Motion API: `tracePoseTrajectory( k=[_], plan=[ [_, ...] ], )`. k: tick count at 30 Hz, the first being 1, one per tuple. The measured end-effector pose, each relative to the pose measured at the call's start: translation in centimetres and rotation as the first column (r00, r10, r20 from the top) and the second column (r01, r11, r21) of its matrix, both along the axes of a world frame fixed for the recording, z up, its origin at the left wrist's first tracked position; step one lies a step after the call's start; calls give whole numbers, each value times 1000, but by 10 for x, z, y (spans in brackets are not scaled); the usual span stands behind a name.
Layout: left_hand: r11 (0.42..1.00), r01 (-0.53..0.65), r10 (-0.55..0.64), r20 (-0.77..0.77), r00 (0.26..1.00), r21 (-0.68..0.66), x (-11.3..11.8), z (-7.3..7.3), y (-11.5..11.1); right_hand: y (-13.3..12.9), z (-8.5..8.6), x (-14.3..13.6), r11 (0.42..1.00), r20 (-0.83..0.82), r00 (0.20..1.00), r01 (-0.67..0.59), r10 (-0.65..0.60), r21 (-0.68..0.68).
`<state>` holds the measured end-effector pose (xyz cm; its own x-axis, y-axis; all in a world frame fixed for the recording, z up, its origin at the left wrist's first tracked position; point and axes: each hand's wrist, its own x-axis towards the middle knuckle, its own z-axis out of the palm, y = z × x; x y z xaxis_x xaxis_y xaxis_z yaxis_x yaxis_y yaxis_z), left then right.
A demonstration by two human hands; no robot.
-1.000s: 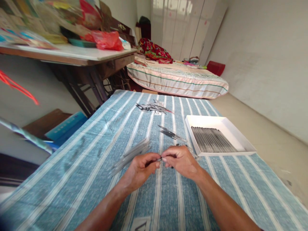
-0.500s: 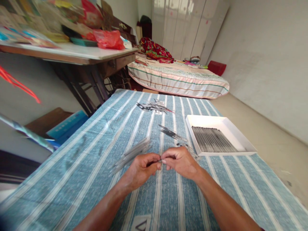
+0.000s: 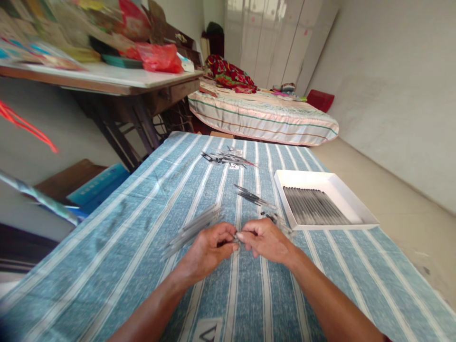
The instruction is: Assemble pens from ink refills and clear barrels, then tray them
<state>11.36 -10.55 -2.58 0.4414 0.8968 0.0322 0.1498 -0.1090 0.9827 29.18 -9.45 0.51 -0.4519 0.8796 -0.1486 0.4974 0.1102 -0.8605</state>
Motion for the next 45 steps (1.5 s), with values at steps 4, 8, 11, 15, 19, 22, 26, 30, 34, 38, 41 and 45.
tracePoseTrajectory(
  k=[4, 8, 11, 15, 19, 22, 26, 30, 34, 38, 41, 45],
  plan=[
    [1000, 9, -9, -10, 1000, 18, 0, 2, 0, 1, -4, 4, 1000, -20, 1000, 16, -17, -20],
    [1000, -19, 19, -34, 999, 18, 0, 1, 0, -1, -6, 4, 1000, -150, 989, 14, -17, -23],
    [999, -15, 17, -53, 998, 35, 0, 0, 0, -4, -4, 0, 1000, -89, 996, 26, -25, 7],
    [999, -12, 15, -57, 998, 53, -1, 0, 1, -5, -4, -3, 998, 12, 998, 66, -66, 12],
    [999, -14, 18, -63, 998, 53, -1, 2, 0, -4, -7, 0, 998, -94, 993, 69, -69, -4],
    [998, -16, 20, -67, 998, 67, -1, 3, -1, -5, -7, -1, 999, -48, 997, 53, -52, 0],
    [997, -18, 24, -69, 997, 74, -1, 4, -1, -5, -7, -2, 997, -36, 997, 72, -72, -8],
    [998, -16, 21, -73, 997, 68, 0, 4, -1, -5, -7, -2, 997, -61, 995, 77, -77, -7],
    [998, -5, 8, -54, 998, 56, 1, 5, -2, -5, -7, -2, 997, -11, 997, 78, -78, -14],
    [998, -17, 21, -76, 997, 59, 2, 6, -3, -5, -7, -2, 997, -55, 995, 82, -83, -12],
    [997, -2, 8, -83, 997, 75, 2, 7, -3, -6, -7, -3, 997, -12, 997, 77, -78, -25],
    [996, -19, 29, -99, 995, 92, 2, 7, -3, -6, -8, -2, 996, -68, 994, 84, -86, -38]
  ],
)
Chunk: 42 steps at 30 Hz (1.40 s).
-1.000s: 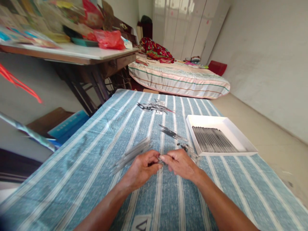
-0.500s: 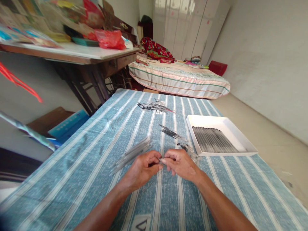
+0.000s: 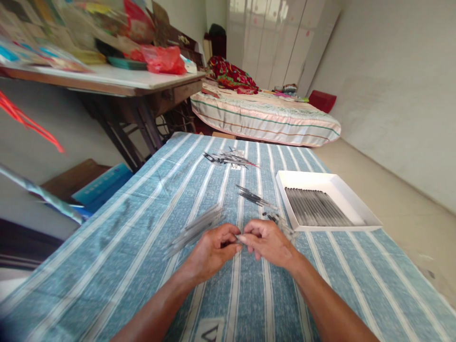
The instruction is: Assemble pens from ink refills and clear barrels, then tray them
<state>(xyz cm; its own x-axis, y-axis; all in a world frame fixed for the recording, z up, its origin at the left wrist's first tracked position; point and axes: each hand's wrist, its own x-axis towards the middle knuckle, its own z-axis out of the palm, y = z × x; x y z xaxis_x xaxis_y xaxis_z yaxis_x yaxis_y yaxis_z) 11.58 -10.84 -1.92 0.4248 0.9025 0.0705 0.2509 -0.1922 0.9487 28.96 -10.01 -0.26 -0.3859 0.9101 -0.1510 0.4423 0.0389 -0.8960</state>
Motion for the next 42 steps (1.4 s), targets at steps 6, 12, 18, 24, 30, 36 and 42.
tracePoseTrajectory(
  k=[6, 12, 18, 24, 30, 36, 42],
  plan=[
    [1000, 5, -5, 8, 1000, 0, 1, 0, 0, 0, -2, 2, 999, 9, 1000, -2, 2, -42],
    [1000, -18, 19, -32, 999, 23, 0, 2, 0, -1, -4, 4, 999, -17, 1000, -11, 10, -51],
    [997, -50, 54, -98, 994, 51, 1, 6, -1, -1, -1, 2, 999, -12, 1000, -4, 4, -50],
    [993, -50, 65, -142, 988, 110, 1, 7, -2, 3, 1, 2, 998, -15, 1000, 7, -8, -58],
    [986, -1, 27, -150, 988, 167, -4, 8, 1, 10, 12, 8, 999, 14, 999, 32, -32, -2],
    [970, 28, 33, -243, 970, 243, -5, 7, 3, 13, 18, 6, 1000, 62, 998, 24, -25, 3],
    [963, -54, 121, -243, 962, 262, -6, 7, 4, 18, 28, 18, 994, 93, 993, 71, -79, 86]
  ],
)
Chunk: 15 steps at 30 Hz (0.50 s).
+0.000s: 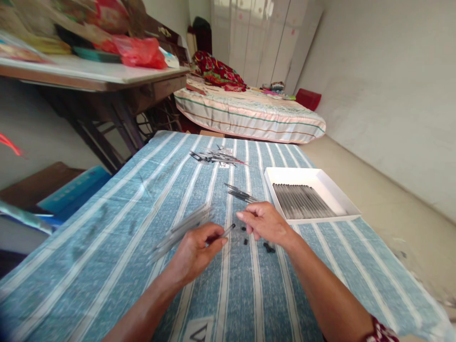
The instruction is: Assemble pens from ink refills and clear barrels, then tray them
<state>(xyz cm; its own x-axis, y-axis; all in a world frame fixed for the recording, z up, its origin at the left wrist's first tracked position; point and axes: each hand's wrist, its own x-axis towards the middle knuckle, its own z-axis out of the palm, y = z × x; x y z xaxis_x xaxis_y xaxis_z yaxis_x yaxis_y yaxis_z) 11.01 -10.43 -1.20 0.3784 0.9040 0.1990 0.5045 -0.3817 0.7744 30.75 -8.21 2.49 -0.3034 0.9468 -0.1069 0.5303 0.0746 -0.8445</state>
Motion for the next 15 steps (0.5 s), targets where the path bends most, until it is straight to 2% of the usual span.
tracePoseTrajectory(
  k=[3, 6, 8, 12, 13, 15],
  plan=[
    [997, -79, 78, 55, 995, 18, -1, 2, 2, 2, 1, 20, 993, 127, 987, 91, -100, 71],
    [987, -161, 161, 94, 983, -10, -2, 3, 3, 0, -5, 37, 982, 399, 907, 67, -133, 175],
    [979, -195, 201, 125, 972, -54, -2, 2, 3, -3, -13, 42, 979, 590, 797, 9, -129, 202],
    [974, -190, 215, 243, 946, -121, 0, -5, 4, -7, -29, 36, 994, 850, 519, 0, -91, 107],
    [974, -182, 214, 275, 937, -136, 0, -7, 4, -7, -33, 33, 996, 878, 471, 11, -82, 88],
    [970, -161, 216, 338, 916, -183, 1, -9, 5, -6, -38, 29, 997, 901, 427, 27, -72, 67]
  ],
)
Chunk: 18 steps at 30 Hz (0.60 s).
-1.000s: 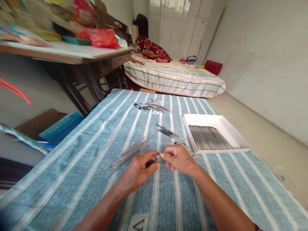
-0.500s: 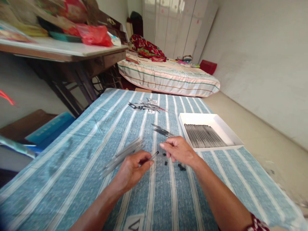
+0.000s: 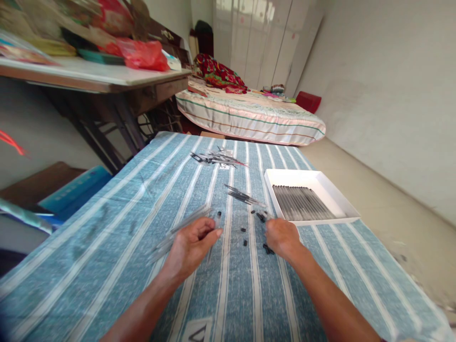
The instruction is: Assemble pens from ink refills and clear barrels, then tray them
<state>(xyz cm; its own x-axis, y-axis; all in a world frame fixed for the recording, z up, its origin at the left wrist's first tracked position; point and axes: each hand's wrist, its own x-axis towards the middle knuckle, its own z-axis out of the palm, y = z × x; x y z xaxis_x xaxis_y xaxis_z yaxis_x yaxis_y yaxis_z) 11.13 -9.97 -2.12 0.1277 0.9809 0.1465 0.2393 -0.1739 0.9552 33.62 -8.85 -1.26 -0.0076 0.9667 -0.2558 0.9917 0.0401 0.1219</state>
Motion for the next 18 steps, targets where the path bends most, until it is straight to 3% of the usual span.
tracePoseTrajectory(
  k=[4, 8, 13, 18],
  plan=[
    [993, 16, 5, 176, 984, -120, 1, 4, 1, -1, -1, -1, 999, -32, 999, -12, 13, 31],
    [986, -15, 64, 299, 952, -164, 2, 15, 0, -14, 0, -8, 988, -311, 941, -99, 132, 120],
    [981, -30, 111, 435, 894, -190, 2, 22, -2, -35, -10, -31, 987, -742, 652, -140, 156, 85],
    [982, -6, 99, 487, 868, -190, 1, 23, -1, -40, -18, -45, 995, -893, 449, -100, 44, -1]
  ],
)
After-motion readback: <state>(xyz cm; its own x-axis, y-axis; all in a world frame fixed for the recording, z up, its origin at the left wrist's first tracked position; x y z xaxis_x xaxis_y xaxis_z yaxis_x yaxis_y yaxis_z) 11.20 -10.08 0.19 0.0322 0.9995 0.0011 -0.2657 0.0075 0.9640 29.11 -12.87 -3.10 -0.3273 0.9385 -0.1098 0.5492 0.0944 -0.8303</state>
